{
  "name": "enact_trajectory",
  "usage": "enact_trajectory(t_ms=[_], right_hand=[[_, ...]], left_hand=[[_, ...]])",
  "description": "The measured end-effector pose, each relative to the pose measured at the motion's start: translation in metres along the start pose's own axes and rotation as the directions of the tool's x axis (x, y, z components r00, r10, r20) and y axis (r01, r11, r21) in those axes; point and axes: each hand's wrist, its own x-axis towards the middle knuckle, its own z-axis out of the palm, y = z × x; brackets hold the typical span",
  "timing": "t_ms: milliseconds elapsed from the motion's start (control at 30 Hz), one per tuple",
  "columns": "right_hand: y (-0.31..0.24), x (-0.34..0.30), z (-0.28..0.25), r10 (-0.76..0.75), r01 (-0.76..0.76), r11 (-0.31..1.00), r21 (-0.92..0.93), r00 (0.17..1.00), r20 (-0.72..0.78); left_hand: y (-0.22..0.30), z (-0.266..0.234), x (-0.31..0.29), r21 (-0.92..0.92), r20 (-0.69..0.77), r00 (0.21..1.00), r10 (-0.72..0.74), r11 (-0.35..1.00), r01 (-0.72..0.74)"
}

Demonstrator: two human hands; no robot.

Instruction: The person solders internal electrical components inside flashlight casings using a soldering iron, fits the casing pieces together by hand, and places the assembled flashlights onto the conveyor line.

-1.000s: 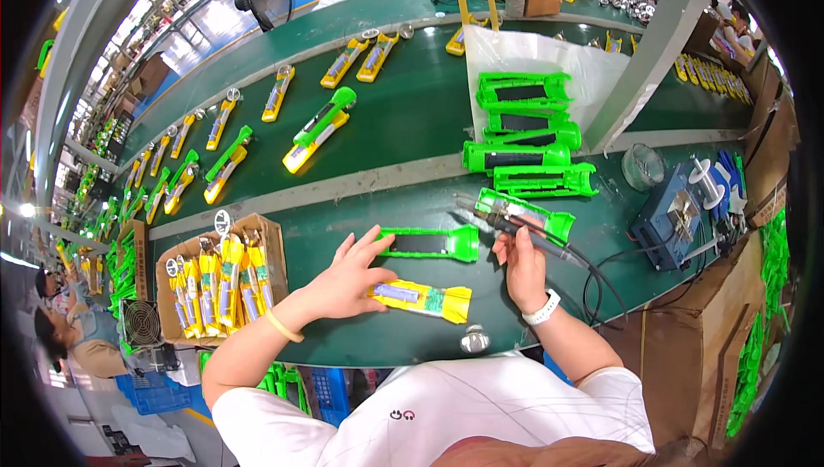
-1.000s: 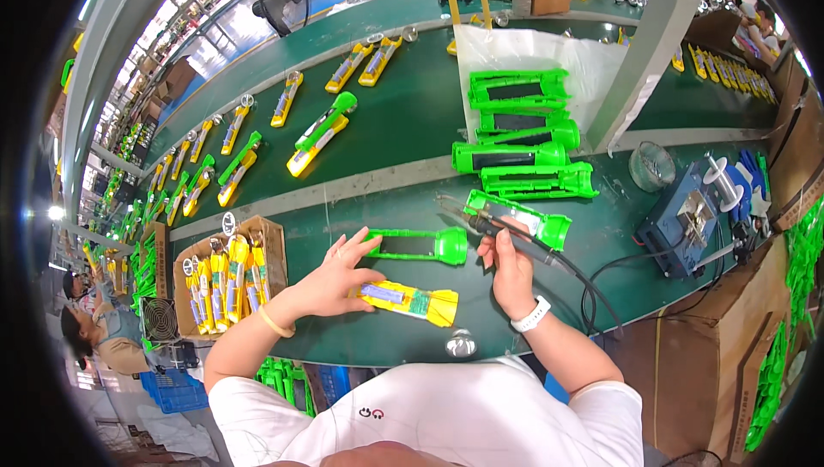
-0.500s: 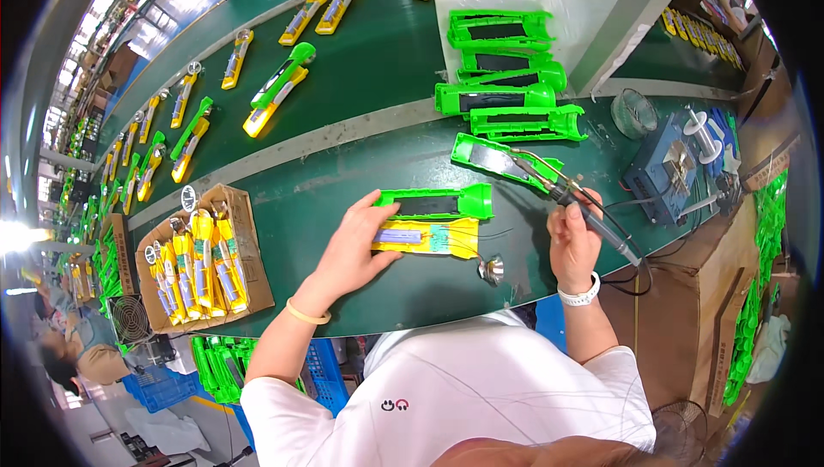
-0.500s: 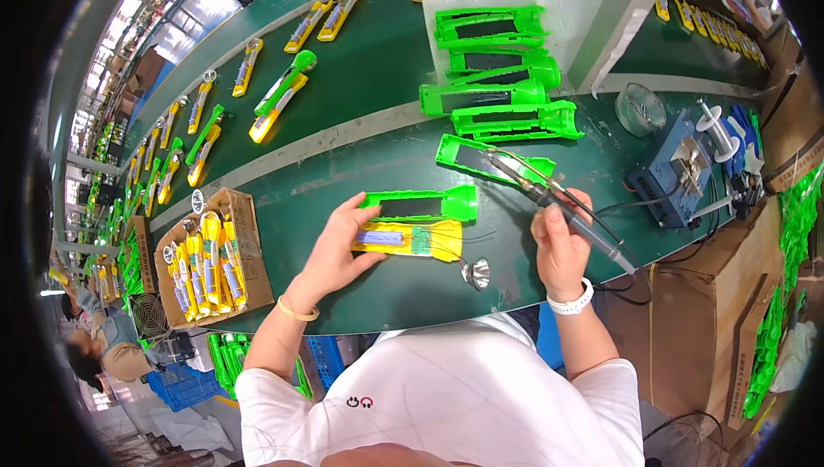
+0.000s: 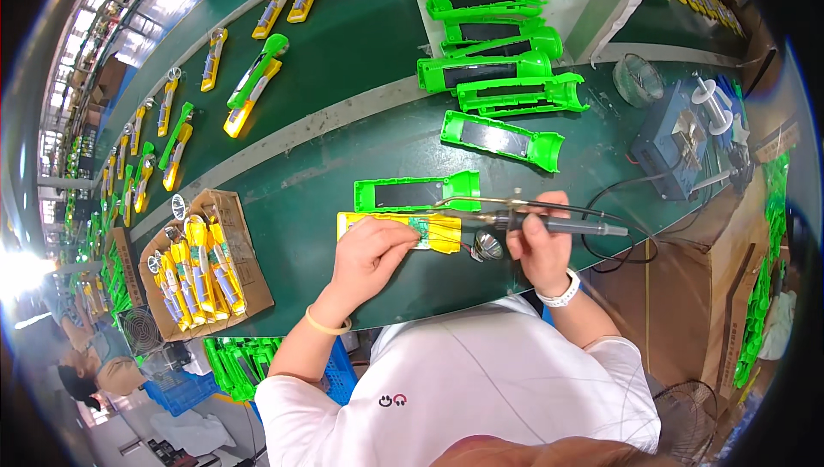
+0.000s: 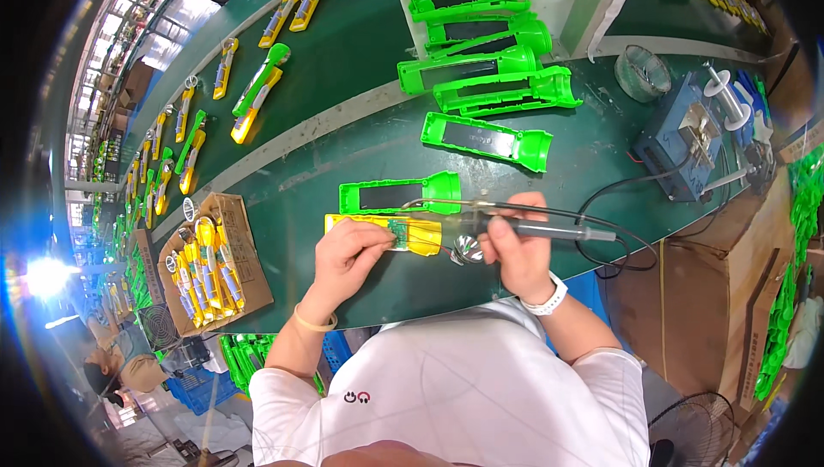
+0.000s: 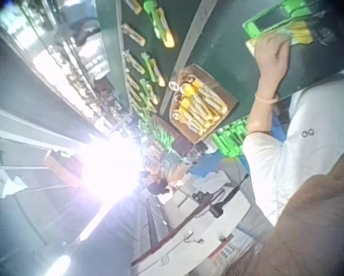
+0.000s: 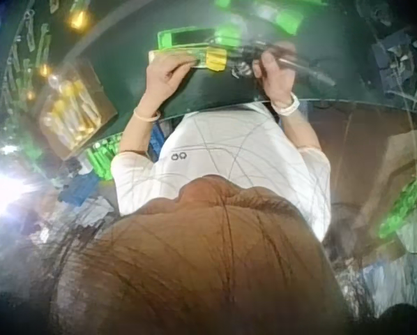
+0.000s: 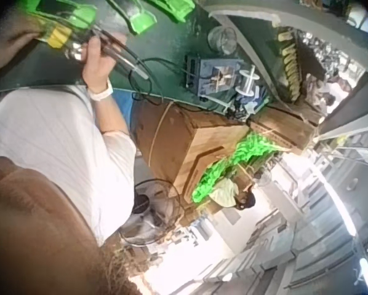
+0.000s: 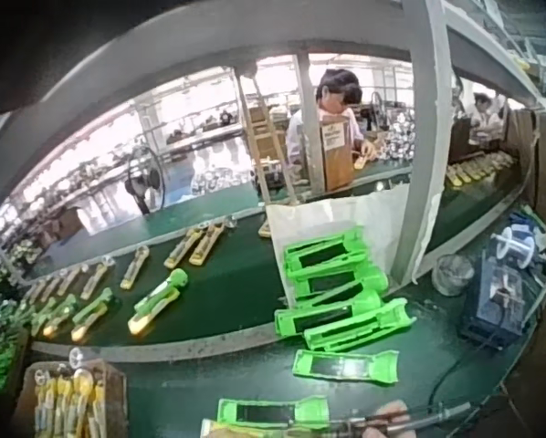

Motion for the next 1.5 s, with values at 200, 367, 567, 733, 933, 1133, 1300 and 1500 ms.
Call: enact_trajectory(t_ms=[200, 367, 567, 733, 933, 1133, 1300, 1500], right_hand=[[0.012, -0.002, 0.001, 0.085, -0.084, 0.996, -0.036, 0.996, 0.038], [0.017, -0.002, 0.003, -0.051, 0.086, 0.967, -0.242, 0.988, 0.148], [0.019, -0.002, -0.002, -0.071, 0.123, 0.941, -0.317, 0.983, 0.171], [0.015, 0.0, 0.003, -0.052, 0.106, 0.949, -0.298, 0.982, 0.182], [0.021, 0.0, -0.005, 0.023, 0.042, 0.925, -0.378, 0.986, 0.168], [0.024, 0.0, -0.004, -0.019, 0.053, 0.952, -0.3, 0.993, 0.116], [0.023, 0.0, -0.001, 0.029, 0.012, 0.943, -0.333, 0.993, 0.116], [0.016, -0.002, -0.001, 0.02, -0.016, 0.991, -0.131, 0.999, 0.028]], left_hand=[[0.0, -0.002, 0.005, 0.014, 0.097, 0.994, -0.045, 0.999, 0.043], [0.006, -0.002, 0.006, -0.005, 0.085, 0.981, -0.176, 0.984, 0.177], [0.009, -0.003, 0.011, 0.063, 0.1, 0.973, -0.206, 0.978, 0.2], [0.009, -0.005, 0.015, 0.104, 0.164, 0.967, -0.196, 0.978, 0.18], [0.016, -0.008, 0.025, 0.149, 0.233, 0.95, -0.207, 0.973, 0.175], [0.016, -0.006, 0.026, 0.183, 0.228, 0.952, -0.205, 0.969, 0.164], [0.019, -0.007, 0.028, 0.203, 0.242, 0.947, -0.211, 0.965, 0.164], [0.023, -0.008, 0.034, 0.267, 0.291, 0.93, -0.223, 0.953, 0.145]])
